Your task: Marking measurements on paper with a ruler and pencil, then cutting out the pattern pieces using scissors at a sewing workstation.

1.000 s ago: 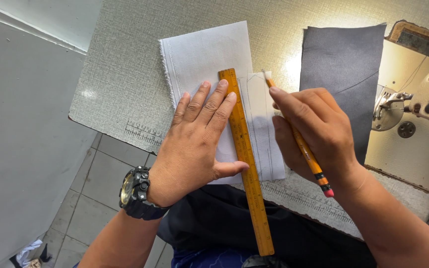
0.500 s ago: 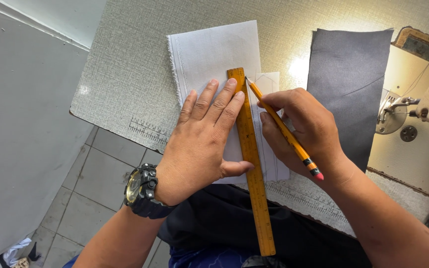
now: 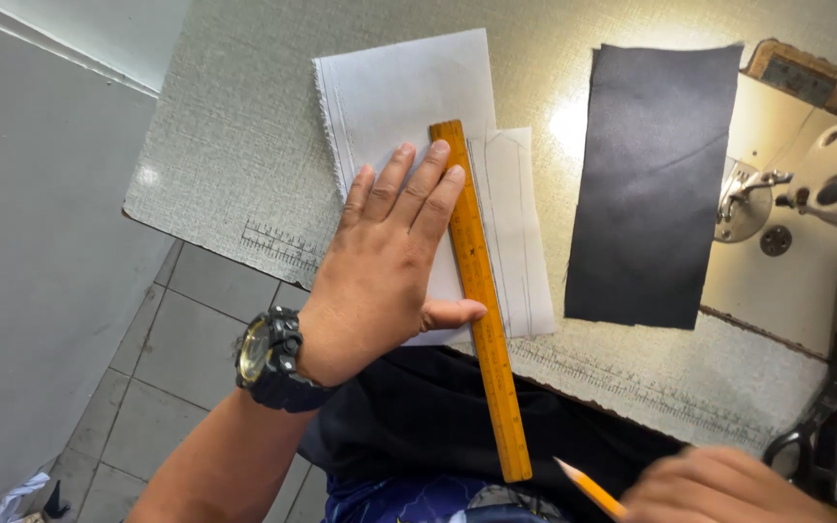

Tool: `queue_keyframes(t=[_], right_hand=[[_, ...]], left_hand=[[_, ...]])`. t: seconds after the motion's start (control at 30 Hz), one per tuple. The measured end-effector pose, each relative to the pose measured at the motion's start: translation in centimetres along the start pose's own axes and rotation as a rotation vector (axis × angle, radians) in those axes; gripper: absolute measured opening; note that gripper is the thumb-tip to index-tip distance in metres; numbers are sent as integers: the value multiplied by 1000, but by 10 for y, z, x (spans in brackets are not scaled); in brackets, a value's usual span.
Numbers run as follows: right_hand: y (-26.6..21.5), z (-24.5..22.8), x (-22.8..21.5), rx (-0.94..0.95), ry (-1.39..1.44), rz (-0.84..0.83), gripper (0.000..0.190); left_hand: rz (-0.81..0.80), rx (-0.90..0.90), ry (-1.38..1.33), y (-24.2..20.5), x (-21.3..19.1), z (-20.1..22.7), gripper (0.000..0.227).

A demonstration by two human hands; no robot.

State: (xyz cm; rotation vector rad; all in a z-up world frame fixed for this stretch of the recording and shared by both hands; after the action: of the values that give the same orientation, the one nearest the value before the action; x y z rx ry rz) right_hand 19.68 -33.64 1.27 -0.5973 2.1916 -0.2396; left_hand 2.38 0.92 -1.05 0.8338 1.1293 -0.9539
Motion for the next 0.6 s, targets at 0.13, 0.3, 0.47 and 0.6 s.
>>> queue_keyframes(t=[0.13,0.3,0.47,0.6], right_hand=[[-40,29,24,108,444,231,48],[56,-39,40,811,318,561,25],[95,-35,81,636,960,459,17],[51,-26,82,751,751,610,19]], left_hand=[[-24,33,-201,2,-10,-8,124],[-10,44,-346,-3,-13,-11,116],[-6,44,-415,-4,-12,-11,117],[296,-50,-873,-16,-29,-17,47]])
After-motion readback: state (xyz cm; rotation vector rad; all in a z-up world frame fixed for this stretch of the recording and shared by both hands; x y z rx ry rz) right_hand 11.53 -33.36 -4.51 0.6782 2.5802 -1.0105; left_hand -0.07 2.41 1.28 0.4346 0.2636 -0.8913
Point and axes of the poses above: each hand's wrist, its own y-axis towards the middle knuckle, its own x-axis out of the palm, z = x × y, the point moved 2 cm from there along y, towards the middle knuckle, and after that the axes turned 2 degrees about z, right-handed, at the moved point
